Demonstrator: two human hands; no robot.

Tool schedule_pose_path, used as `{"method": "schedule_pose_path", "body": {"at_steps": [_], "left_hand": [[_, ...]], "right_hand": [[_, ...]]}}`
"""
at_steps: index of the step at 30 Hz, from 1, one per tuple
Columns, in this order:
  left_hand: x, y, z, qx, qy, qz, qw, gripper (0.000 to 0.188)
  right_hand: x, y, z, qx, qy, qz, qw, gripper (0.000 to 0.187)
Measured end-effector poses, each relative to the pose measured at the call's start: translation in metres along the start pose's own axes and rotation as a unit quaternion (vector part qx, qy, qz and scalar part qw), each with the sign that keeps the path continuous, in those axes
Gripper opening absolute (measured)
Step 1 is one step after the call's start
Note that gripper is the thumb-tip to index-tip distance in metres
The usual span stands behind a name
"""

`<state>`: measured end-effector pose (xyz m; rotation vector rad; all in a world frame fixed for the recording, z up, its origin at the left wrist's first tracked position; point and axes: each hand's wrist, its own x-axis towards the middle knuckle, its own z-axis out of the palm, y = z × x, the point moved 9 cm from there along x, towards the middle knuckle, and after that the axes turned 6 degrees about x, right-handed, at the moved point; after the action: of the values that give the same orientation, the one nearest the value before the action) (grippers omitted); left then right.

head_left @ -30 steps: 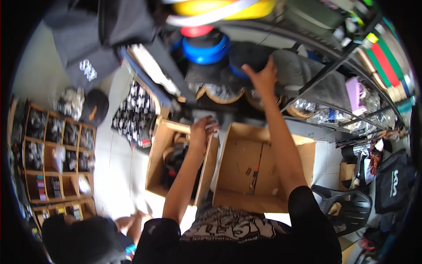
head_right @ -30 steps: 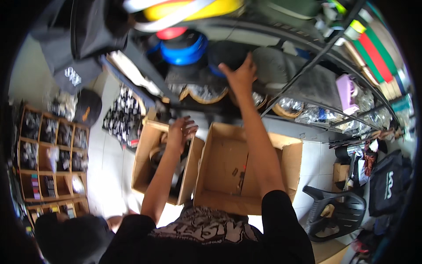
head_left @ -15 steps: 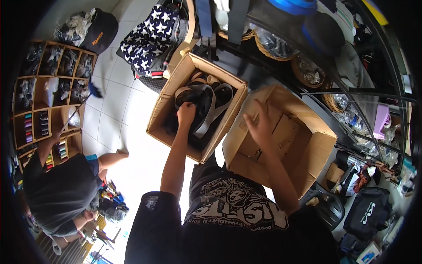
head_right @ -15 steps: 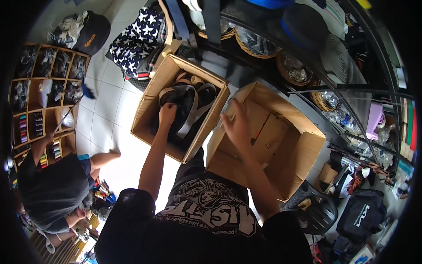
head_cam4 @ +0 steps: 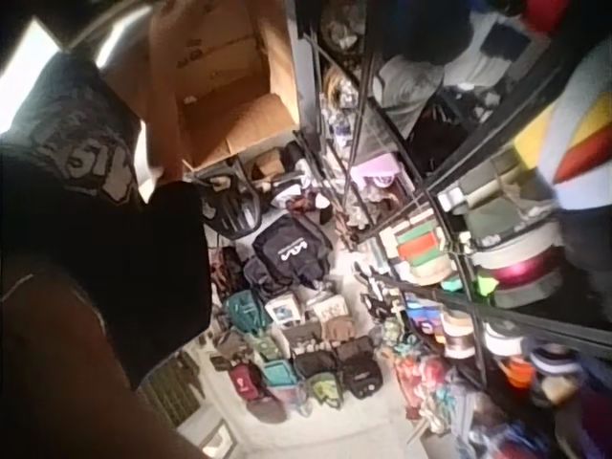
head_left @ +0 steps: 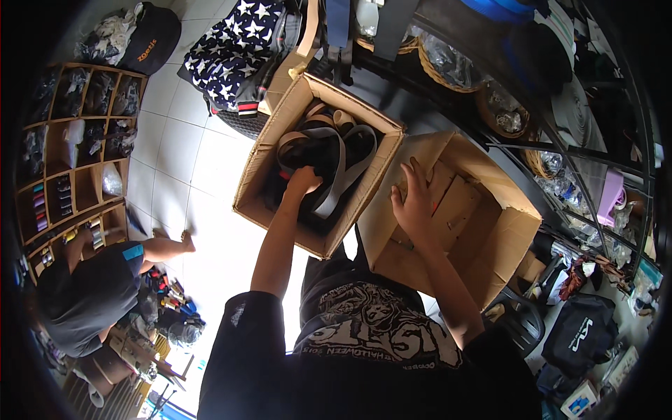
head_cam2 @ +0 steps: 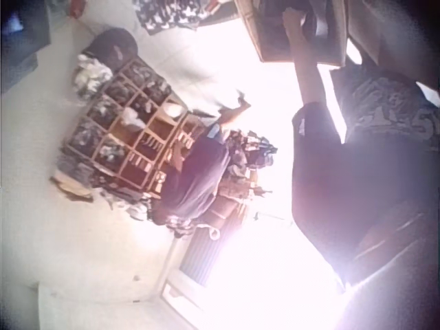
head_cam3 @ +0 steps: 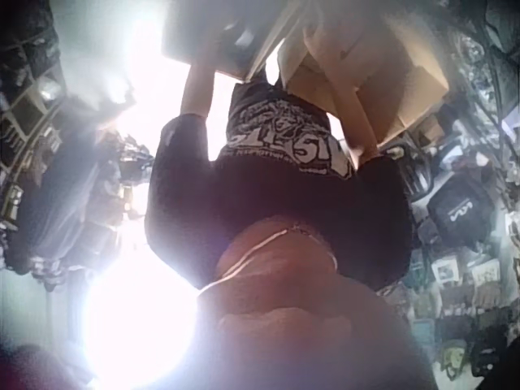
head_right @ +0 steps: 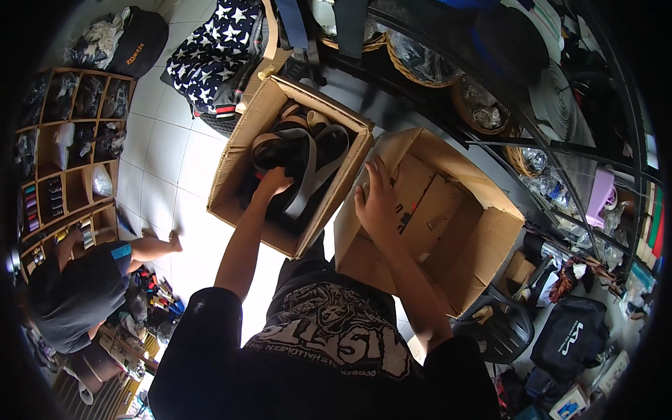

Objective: The person takes rolls of straps out of cardboard boxes by hand, places them onto a storage shelf above, and sorts through straps inside the boxes.

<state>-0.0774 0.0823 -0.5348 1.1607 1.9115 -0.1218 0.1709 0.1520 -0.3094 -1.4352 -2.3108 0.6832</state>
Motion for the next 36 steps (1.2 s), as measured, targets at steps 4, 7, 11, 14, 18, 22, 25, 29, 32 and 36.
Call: {"method": "schedule_pose_path", "body": {"at_steps": [4, 7, 11, 14, 18, 22, 25, 29, 32, 36], "left_hand": [[-0.010, -0.024, -0.002, 0.116, -0.059, -0.061, 0.990, 0.040], [-0.009, -0.028, -0.019, 0.246, -0.142, -0.085, 0.955, 0.039], [0.029, 0.057, -0.129, 0.111, 0.121, -0.009, 0.986, 0.027], [0.070, 0.074, -0.150, 0.051, 0.286, 0.103, 0.951, 0.023], [0.137, 0.061, -0.108, 0.158, 0.211, 0.064, 0.962, 0.020], [0.166, 0.098, -0.079, 0.284, 0.195, 0.066, 0.936, 0.023], [0.178, 0.052, -0.095, 0.335, 0.270, 0.006, 0.903, 0.019], [0.167, 0.057, -0.091, 0.338, 0.199, 0.037, 0.919, 0.021], [0.107, 0.100, -0.123, 0.215, 0.207, 0.037, 0.954, 0.031], [0.027, 0.066, -0.162, -0.170, 0.177, 0.089, 0.965, 0.035]], "right_hand": [[0.005, -0.002, 0.001, 0.003, -0.010, -0.011, 1.000, 0.050], [0.004, 0.001, 0.001, 0.005, -0.016, 0.009, 1.000, 0.049], [0.002, 0.011, -0.002, 0.005, -0.014, 0.030, 0.999, 0.047], [0.005, 0.000, 0.003, 0.024, -0.015, 0.027, 0.999, 0.047], [0.008, 0.006, 0.003, 0.027, -0.021, 0.019, 0.999, 0.047], [0.007, 0.013, -0.004, -0.007, -0.023, 0.040, 0.999, 0.046], [0.012, -0.007, 0.002, 0.049, -0.019, 0.022, 0.998, 0.045], [0.004, -0.001, 0.005, 0.055, -0.023, 0.033, 0.998, 0.047], [0.005, 0.011, -0.004, 0.032, -0.013, 0.042, 0.999, 0.048], [0.005, -0.005, -0.006, 0.033, -0.002, 0.051, 0.998, 0.051]]}}
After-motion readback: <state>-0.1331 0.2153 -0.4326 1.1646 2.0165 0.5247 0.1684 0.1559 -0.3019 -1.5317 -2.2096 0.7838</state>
